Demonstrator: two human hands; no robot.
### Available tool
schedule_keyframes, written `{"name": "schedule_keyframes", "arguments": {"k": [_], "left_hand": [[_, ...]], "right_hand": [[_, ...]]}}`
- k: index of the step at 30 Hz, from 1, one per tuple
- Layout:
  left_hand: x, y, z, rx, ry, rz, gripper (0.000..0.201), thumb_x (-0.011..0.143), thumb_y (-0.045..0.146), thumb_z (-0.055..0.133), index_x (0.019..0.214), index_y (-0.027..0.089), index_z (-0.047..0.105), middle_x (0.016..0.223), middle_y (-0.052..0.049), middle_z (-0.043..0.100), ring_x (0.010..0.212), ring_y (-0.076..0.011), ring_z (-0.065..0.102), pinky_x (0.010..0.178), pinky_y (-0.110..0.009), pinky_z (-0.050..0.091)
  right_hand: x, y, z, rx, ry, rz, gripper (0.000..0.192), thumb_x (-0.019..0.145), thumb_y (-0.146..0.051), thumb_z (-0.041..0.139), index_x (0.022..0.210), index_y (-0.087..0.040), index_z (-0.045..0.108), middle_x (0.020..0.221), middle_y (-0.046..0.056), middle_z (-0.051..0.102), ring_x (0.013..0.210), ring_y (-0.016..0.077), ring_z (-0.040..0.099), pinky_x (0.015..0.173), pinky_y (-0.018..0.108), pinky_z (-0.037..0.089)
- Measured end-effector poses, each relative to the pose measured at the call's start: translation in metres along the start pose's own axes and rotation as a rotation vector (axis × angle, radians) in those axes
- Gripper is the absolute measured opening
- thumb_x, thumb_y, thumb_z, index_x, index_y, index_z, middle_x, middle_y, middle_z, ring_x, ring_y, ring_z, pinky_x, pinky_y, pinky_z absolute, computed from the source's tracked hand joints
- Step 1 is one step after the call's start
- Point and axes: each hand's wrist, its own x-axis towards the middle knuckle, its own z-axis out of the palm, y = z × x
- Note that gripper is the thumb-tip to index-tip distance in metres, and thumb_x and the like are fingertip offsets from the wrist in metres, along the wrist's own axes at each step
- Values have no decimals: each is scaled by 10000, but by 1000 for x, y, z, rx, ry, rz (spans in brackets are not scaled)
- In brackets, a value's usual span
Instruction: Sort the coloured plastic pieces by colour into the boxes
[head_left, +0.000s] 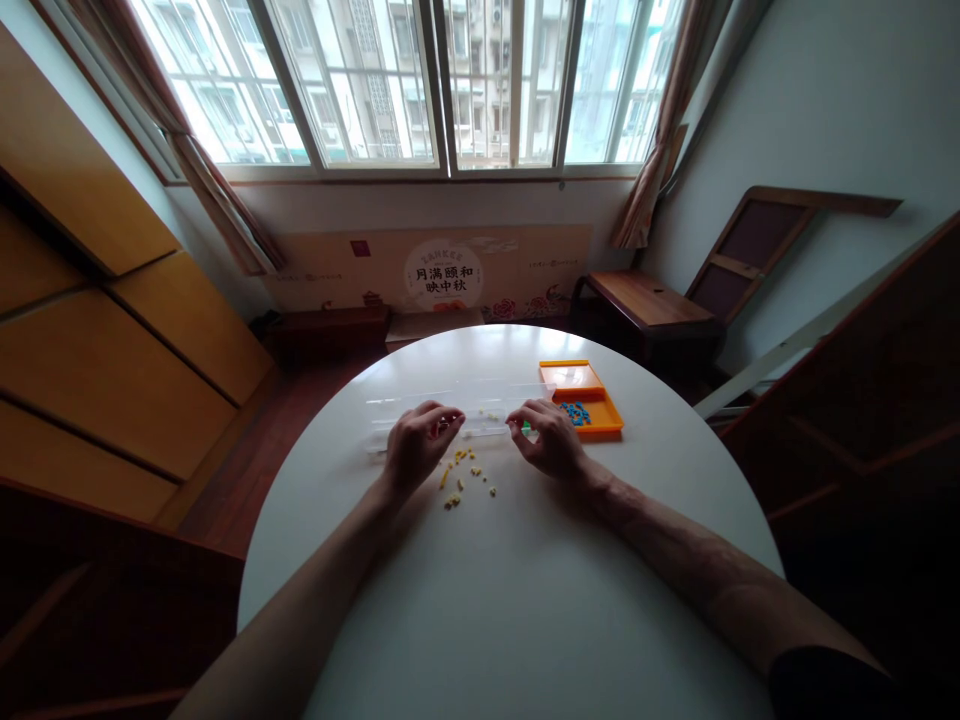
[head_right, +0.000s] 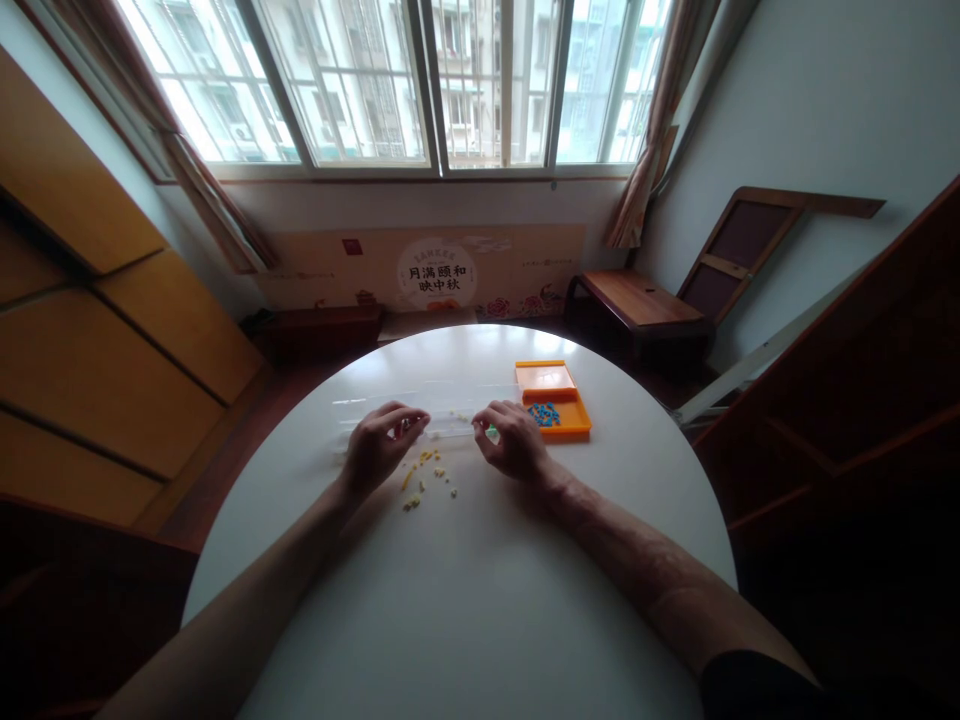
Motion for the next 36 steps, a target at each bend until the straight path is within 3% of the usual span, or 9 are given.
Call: {"name": "schedule_keyframes", "arguments": {"k": [8, 12, 17, 22, 27, 32, 36], "left_hand": [[-5, -3, -3, 115, 18, 4, 213, 1077, 350, 683, 1025, 231, 851, 946, -38, 785, 726, -147, 642, 747, -294, 498], [-9, -4, -17, -17, -113, 62, 212, 1046, 353, 700, 960, 214, 835, 900, -43, 767, 656, -121, 590, 671, -266, 498], [-10, -2, -34, -182, -356, 155, 145, 974, 322, 758, 909, 210, 823, 817, -44, 725, 688, -134, 603, 638, -251, 498], [-11, 1, -41, -259, -512, 134, 135, 899, 328, 829, 971, 214, 839, 851, -39, 715, 704, -131, 591, 625, -244, 468], [-13, 1, -42, -253, -541, 125, 119, 891, 290, 811, 980, 232, 864, 869, -42, 730, 701, -131, 597, 634, -246, 467], [-12, 5, -46, -254, -564, 131, 119, 902, 315, 825, 987, 249, 875, 924, -49, 768, 748, -144, 645, 718, -258, 528], [-10, 5, -45, -268, -613, 135, 104, 943, 326, 815, 953, 239, 873, 909, -49, 765, 755, -139, 655, 710, -247, 510]], "right_hand": [[-1, -1, 0, 29, -22, -36, 118, 1005, -186, 679, 905, -236, 718, 909, 44, 740, 892, 231, 671, 872, 371, 517], [-1, -3, -3, 61, -78, -104, 104, 997, -170, 684, 933, -240, 725, 883, 38, 723, 856, 216, 669, 829, 345, 524], [-2, -18, -21, 211, -326, -304, 62, 992, -260, 754, 1053, -263, 743, 1035, 50, 768, 959, 220, 708, 892, 356, 578], [-3, -30, -31, 300, -443, -324, 137, 1003, -366, 792, 1114, -286, 791, 1084, 53, 777, 980, 211, 723, 917, 364, 597], [-3, -30, -25, 361, -504, -388, 117, 1043, -283, 742, 1112, -319, 829, 1068, 28, 785, 947, 183, 722, 911, 339, 592], [-3, -28, -25, 377, -547, -345, 163, 1080, -235, 675, 1115, -301, 820, 1097, 37, 790, 984, 179, 730, 952, 335, 597], [-5, -23, -19, 283, -506, -411, 195, 1121, -233, 603, 1144, -248, 796, 1148, 77, 782, 996, 190, 716, 924, 334, 600]]}}
